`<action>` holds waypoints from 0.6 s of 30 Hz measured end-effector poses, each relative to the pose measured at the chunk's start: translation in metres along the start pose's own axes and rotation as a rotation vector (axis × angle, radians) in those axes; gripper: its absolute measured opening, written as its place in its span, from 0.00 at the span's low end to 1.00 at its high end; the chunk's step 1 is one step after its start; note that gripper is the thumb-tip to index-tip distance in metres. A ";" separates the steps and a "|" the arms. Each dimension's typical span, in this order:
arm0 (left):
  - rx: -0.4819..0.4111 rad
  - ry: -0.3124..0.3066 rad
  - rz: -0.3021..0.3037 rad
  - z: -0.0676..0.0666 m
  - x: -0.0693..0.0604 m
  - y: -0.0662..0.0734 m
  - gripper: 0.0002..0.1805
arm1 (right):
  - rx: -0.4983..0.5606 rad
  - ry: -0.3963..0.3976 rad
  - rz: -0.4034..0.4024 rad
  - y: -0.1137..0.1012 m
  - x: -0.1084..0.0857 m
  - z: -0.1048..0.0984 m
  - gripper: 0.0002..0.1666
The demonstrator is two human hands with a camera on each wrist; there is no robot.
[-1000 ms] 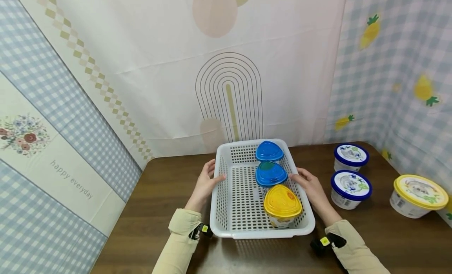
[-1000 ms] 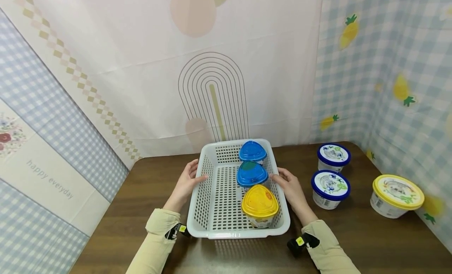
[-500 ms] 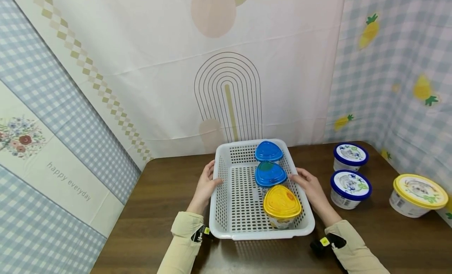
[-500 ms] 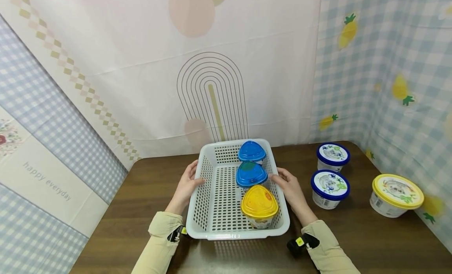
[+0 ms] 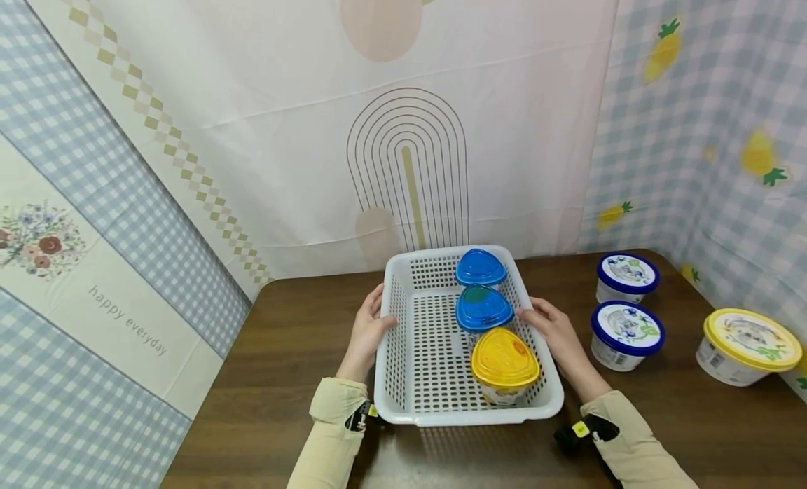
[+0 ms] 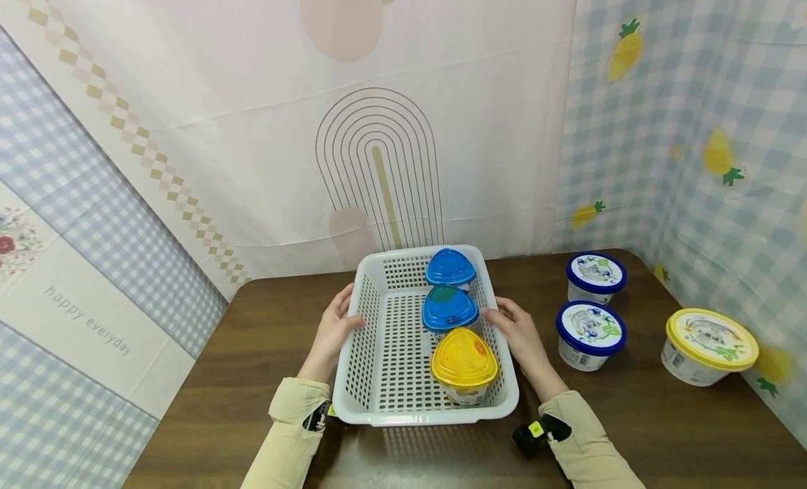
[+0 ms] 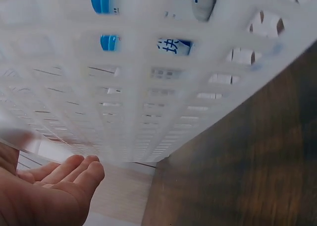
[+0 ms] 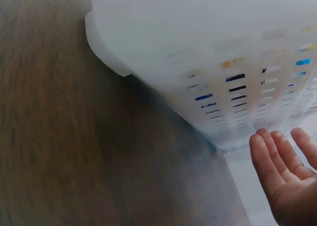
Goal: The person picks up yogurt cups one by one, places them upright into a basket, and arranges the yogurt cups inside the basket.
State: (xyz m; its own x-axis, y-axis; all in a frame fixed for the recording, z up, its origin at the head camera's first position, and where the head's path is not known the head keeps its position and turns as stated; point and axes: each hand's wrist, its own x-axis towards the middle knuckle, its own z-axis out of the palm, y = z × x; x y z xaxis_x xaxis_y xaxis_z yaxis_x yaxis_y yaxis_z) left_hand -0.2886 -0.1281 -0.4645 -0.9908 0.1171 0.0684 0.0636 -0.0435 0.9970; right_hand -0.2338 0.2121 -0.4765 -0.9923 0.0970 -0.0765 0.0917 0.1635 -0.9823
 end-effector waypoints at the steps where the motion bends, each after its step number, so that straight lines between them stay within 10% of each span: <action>1: -0.007 0.001 -0.001 0.000 0.000 -0.001 0.48 | 0.000 -0.002 0.005 0.000 0.000 0.000 0.38; 18: -0.016 0.004 0.007 0.000 -0.002 -0.001 0.48 | -0.047 -0.028 0.032 -0.004 -0.002 -0.003 0.46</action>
State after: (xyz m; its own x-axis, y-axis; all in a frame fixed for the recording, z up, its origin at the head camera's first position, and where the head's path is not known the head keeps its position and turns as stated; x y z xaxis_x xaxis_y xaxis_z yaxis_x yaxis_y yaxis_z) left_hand -0.2871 -0.1286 -0.4655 -0.9908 0.1126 0.0749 0.0685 -0.0596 0.9959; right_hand -0.2318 0.2144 -0.4716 -0.9907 0.0758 -0.1131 0.1266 0.2065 -0.9702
